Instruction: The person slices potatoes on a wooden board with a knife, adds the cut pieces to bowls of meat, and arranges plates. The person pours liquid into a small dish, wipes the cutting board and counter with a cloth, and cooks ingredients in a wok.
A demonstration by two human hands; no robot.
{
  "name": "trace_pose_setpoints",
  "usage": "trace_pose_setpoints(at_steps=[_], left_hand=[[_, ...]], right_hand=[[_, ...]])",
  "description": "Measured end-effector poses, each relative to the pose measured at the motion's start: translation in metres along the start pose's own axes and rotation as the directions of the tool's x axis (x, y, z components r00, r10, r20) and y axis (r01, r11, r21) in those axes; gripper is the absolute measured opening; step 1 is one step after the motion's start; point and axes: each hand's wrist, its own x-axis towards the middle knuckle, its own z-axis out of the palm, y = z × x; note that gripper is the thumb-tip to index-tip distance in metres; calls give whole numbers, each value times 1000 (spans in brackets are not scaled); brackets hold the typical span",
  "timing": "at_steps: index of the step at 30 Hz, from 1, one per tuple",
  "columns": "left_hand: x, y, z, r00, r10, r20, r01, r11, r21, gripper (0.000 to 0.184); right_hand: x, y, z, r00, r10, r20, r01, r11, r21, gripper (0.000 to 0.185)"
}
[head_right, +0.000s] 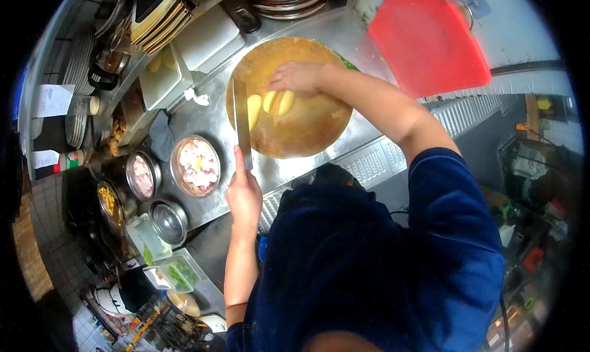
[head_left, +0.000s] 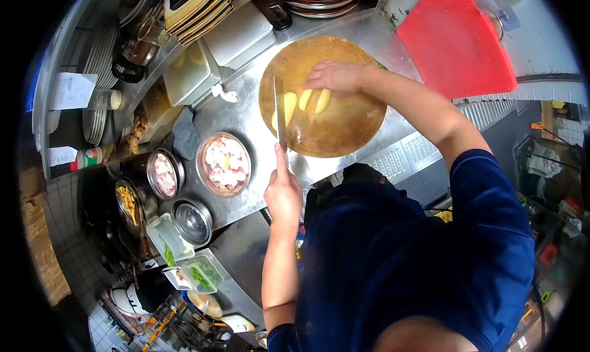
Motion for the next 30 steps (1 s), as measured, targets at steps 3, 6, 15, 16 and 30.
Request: trace_pose_setpoints(at_steps=[3,6,15,16,30], left_hand=[[-1,7,2,987,-83,137,80,996,30,75],[1,13,8,975,-59,215,39,994,99,79],[3,5,16,965,102,241,-118,992,53,85],[5,3,15,971,124,205,-134,990,36,86],[-24,35,-6,948,48,315,-64,997,43,76]], right_hand=[[-15,0,-12,982,123,142,-135,988,78,45],[-40,-40,-12,941,322,102,-327,944,38,51],[-70,-122,53,701,649,-296,-624,759,185,57],[-70,-124,50,691,658,-299,-626,752,208,57],[-100,-106,49,815,419,-400,-353,907,231,28]])
